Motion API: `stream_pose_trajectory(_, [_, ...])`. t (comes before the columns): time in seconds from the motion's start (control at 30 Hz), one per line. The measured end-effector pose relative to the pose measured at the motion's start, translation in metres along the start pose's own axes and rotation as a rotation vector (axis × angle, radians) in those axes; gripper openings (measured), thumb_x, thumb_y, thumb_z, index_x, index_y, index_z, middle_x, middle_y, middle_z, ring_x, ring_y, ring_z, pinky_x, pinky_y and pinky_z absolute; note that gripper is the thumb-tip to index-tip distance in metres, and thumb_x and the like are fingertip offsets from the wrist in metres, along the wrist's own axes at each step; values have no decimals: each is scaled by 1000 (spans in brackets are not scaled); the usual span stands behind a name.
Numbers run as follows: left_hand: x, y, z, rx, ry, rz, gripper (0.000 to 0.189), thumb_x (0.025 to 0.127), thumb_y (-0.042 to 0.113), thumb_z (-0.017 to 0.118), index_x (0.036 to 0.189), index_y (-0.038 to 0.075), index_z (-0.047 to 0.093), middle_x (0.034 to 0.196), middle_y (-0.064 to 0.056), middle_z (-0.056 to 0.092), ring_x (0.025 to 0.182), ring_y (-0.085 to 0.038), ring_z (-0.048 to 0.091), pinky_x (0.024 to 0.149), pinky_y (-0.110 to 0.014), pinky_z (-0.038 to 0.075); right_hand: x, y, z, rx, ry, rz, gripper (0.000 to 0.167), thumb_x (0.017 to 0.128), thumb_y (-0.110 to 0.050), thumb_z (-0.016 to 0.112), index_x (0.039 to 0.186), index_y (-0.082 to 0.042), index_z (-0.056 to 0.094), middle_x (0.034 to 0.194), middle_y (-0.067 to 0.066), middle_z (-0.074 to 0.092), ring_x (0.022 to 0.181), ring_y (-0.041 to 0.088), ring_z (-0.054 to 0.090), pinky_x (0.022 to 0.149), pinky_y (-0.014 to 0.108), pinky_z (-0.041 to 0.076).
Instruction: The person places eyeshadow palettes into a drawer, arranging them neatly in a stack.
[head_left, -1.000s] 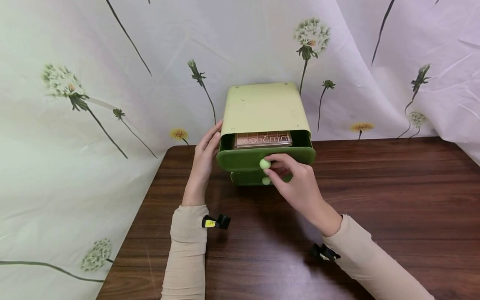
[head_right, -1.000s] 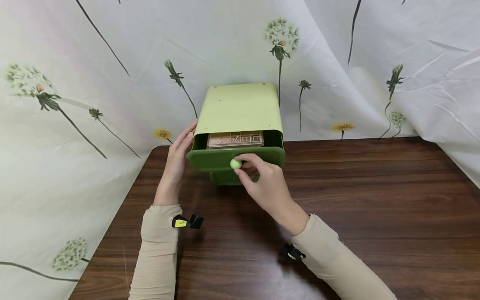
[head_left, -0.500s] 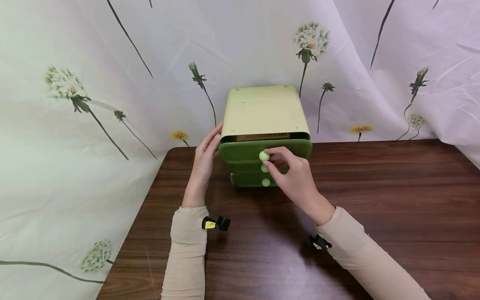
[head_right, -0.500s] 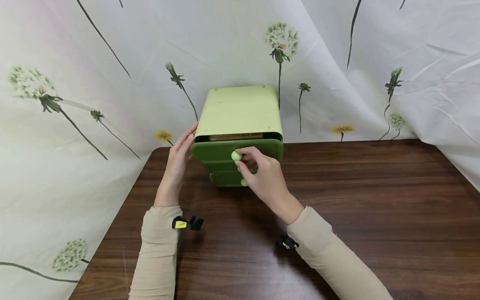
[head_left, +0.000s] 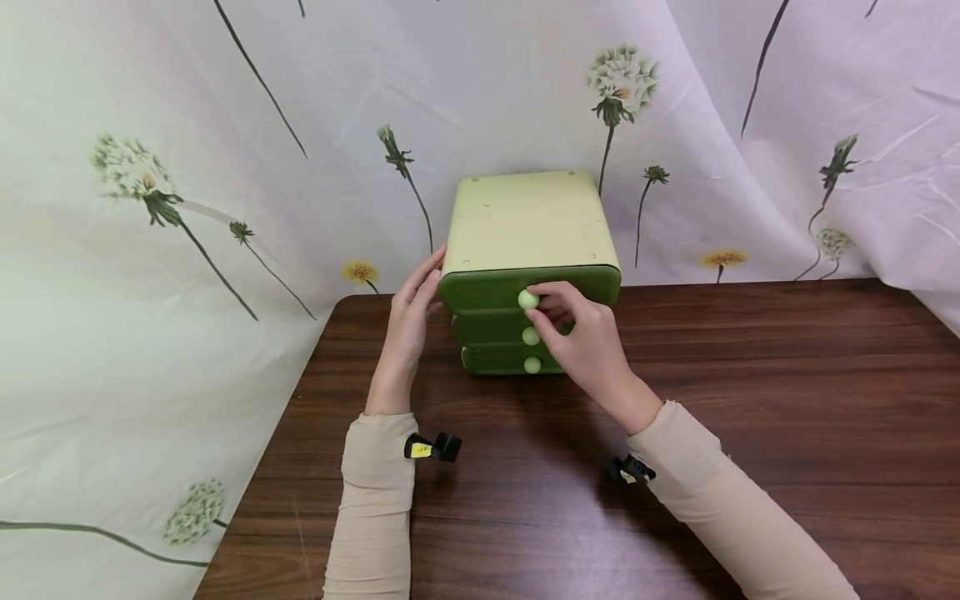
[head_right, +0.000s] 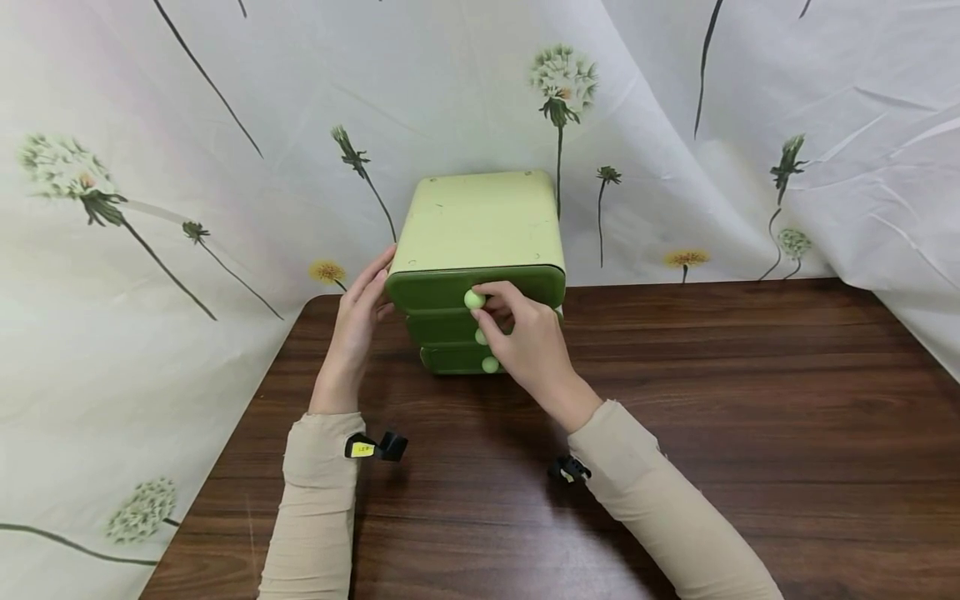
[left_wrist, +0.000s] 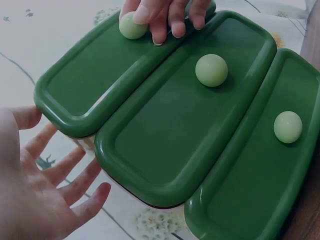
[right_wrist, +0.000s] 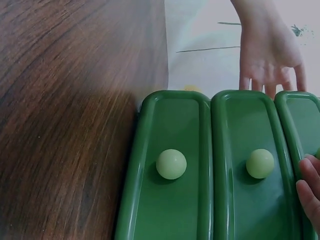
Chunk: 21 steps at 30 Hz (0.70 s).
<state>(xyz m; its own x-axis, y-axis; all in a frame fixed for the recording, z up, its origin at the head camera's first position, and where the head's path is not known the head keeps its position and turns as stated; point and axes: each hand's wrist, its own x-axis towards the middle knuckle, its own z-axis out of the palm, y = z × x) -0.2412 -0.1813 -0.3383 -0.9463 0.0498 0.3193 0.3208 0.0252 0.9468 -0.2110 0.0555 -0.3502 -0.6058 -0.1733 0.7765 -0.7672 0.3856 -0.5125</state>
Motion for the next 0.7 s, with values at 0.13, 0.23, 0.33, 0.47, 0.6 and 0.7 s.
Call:
stream_pose_trajectory(0.13, [0,0,0,5,-3,1,44,107,32,44,149,19,48,148,1,48,131,-14,44,102,-52,36,1,1,0,-8,3,-2,25,89,-2,73,113,-4,67,85,5,72,73,12,68,64,28,54])
stream_pose_trajectory(0.23, [0,0,0,9,-5,3,45,107,33,44,149,20,48,148,1,48,131,-15,45,102,-51,36,1,1,1,-12,4,-8,26,89,-2,73,113,-5,67,85,5,72,73,12,68,64,28,53])
stream_pose_trajectory(0.33, [0,0,-1,12,-7,5,45,107,34,44,149,20,48,149,2,47,130,-15,46,102,-50,37,2,2,1,-21,3,-8,25,89,-2,73,113,-5,67,85,5,73,73,12,68,64,27,53])
stream_pose_trajectory(0.47, [-1,1,0,8,-9,8,45,107,35,44,149,21,48,148,3,48,126,-16,49,101,-50,37,3,2,0,-29,2,-2,25,89,-3,74,113,-5,67,85,5,73,73,12,68,63,27,53])
stream_pose_trajectory(0.6, [-1,0,0,3,-12,11,45,107,34,45,149,20,48,148,2,47,125,-17,49,102,-51,37,4,3,0,-29,-1,5,25,88,-3,74,113,-5,67,85,5,73,73,13,68,63,28,53])
stream_pose_trajectory(0.7, [-1,1,0,-2,-12,14,45,106,34,45,149,20,48,149,2,47,126,-18,49,103,-54,36,5,3,0,-29,-4,6,25,88,-3,74,113,-5,67,84,5,73,73,12,68,63,28,53])
